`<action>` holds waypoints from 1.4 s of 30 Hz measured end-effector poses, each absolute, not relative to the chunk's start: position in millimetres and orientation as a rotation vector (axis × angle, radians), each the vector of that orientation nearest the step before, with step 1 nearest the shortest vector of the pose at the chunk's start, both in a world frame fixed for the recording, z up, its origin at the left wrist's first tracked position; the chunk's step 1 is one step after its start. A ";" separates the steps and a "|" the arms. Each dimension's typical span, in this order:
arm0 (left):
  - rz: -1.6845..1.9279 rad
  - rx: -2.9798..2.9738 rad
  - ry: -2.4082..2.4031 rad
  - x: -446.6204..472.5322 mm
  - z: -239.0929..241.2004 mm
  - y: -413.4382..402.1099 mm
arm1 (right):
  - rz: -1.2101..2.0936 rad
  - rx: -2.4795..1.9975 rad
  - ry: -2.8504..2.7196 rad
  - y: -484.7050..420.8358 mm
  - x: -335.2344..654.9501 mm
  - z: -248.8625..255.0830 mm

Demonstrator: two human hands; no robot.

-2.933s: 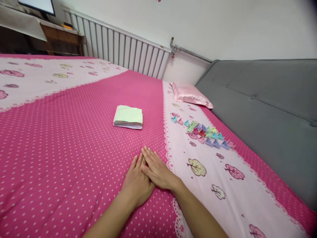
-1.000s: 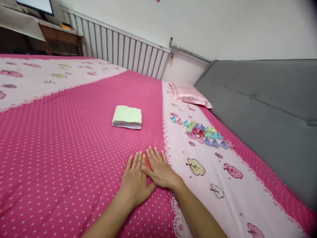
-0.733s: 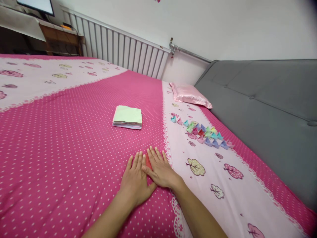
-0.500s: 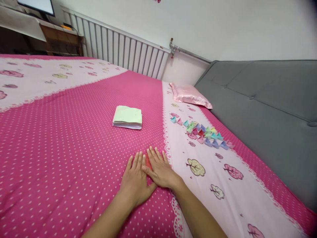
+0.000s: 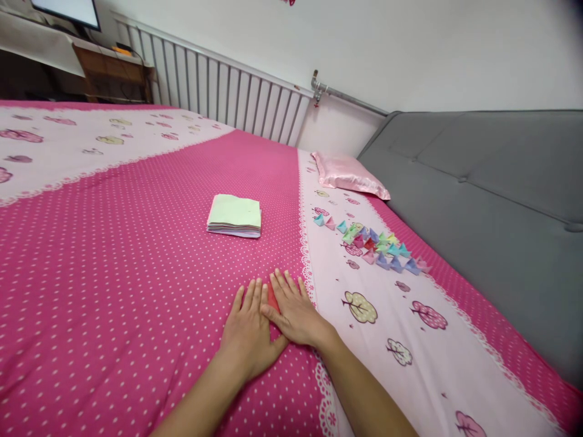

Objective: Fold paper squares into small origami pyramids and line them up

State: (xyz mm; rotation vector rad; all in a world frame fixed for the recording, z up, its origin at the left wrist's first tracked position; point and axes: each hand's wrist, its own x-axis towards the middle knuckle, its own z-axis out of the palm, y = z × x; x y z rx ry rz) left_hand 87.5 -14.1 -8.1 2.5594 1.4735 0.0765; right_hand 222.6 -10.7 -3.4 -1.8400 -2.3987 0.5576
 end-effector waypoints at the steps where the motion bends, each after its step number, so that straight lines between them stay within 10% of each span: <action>1: 0.080 2.558 1.471 87.5 -8.3 -13.9 | 0.559 -1.844 -2.400 -10.7 222.5 -3.2; 42: 0.052 2.562 1.460 87.6 -6.4 -14.3 | 0.558 -1.822 -2.387 -11.0 223.7 -4.8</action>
